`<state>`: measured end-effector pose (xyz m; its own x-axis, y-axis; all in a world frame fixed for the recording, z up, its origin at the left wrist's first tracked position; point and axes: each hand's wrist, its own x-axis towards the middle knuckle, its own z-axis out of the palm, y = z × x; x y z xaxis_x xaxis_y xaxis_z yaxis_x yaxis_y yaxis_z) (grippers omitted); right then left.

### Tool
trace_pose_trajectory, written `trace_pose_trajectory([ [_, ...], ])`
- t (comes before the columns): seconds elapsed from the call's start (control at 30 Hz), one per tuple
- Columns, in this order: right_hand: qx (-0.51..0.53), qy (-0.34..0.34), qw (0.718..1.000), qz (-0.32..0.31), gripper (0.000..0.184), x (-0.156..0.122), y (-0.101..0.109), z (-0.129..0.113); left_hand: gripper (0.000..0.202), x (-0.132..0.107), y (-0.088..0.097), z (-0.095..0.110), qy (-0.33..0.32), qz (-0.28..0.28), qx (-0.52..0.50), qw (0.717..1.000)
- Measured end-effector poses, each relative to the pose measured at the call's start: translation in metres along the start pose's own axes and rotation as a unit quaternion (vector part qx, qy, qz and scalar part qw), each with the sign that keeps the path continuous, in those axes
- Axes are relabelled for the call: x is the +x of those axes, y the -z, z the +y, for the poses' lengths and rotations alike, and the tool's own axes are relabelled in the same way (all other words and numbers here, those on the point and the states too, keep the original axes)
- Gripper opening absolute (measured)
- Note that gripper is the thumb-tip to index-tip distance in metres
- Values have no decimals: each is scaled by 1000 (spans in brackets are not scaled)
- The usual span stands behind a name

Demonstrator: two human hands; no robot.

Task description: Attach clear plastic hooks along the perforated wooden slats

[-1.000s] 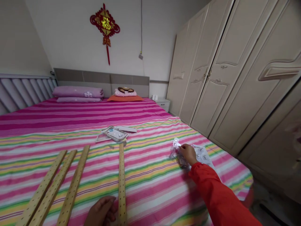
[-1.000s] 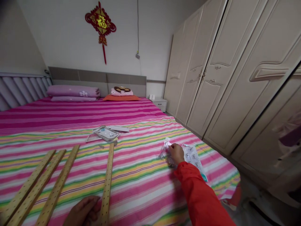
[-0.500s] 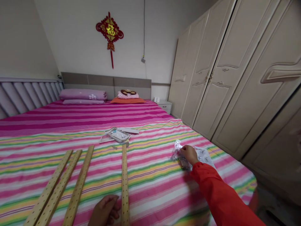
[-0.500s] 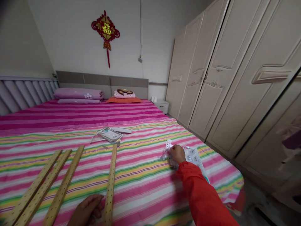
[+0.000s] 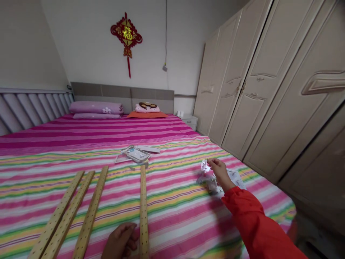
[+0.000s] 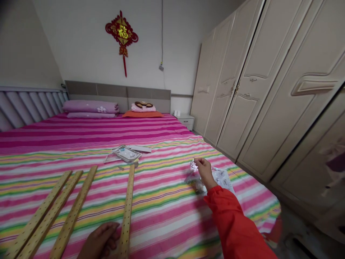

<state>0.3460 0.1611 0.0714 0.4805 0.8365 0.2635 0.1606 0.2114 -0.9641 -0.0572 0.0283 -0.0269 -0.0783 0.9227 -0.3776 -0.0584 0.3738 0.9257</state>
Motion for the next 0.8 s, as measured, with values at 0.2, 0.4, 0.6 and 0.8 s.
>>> trace_pose_trajectory([
  [0.2,202,-93,972,-80,28,-38,-19,-12,46,-4,-1,4,7,10,-24,1000],
  [0.4,341,-183,911,-144,19,-90,-41,-18,42,-18,-17,28,-113,39,-1,993],
  [0.6,493,-311,787,-203,19,-139,-70,-19,35,-27,-71,62,-211,-39,42,976],
  [0.8,543,-359,717,-248,12,-169,-94,-14,43,-20,-102,69,-223,-118,-59,966],
])
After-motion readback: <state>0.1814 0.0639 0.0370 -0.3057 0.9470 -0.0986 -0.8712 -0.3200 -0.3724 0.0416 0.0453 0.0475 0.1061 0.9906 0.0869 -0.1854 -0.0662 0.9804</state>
